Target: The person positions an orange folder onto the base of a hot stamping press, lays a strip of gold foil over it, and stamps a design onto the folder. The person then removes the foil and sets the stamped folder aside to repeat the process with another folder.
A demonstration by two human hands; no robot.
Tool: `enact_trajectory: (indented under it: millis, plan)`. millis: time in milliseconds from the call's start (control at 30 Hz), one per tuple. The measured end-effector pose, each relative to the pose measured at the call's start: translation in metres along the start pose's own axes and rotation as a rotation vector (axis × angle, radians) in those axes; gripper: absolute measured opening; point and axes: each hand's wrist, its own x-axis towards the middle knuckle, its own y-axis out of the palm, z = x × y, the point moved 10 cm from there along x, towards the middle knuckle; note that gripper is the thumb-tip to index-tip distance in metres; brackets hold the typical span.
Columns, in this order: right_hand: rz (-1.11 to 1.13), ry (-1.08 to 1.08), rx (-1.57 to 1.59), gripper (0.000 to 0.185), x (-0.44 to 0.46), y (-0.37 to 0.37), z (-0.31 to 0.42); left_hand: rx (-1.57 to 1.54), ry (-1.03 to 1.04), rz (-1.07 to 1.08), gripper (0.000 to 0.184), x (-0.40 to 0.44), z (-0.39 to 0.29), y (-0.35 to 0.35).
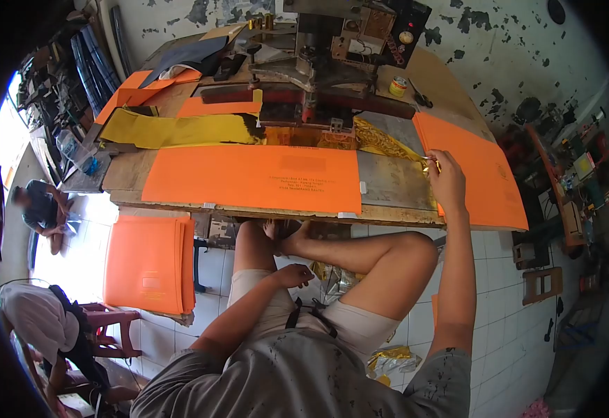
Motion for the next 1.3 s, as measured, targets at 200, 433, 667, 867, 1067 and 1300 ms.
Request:
enact_trajectory:
  millis: [200,433,667,867,1067,1300]
  plan:
    - [0.158,-0.082,0.018,0.019,-0.010,-0.006,0.013,0.012,-0.007,-0.034,0.045,-0.010,-0.005,-0.002]
    - [0.212,-0.314,-0.028,0.020,-0.060,-0.016,0.078,0.057,0.000,-0.024,0.048,-0.014,-0.009,-0.003]
    - [0.156,-0.331,-0.049,0.020,-0.114,-0.058,0.118,-0.093,0.234,-0.094,0.032,-0.016,-0.024,-0.011]
    - [0.092,-0.368,-0.073,0.025,-0.151,-0.094,0.146,-0.247,0.527,-0.249,0.026,-0.073,-0.118,-0.054]
    - [0.048,-0.377,-0.032,0.029,-0.174,-0.127,0.169,-0.355,0.584,-0.269,0.039,-0.129,-0.211,-0.067]
    - [0.034,-0.326,0.093,0.031,-0.189,-0.173,0.172,-0.758,0.714,-0.093,0.062,-0.147,-0.244,-0.072]
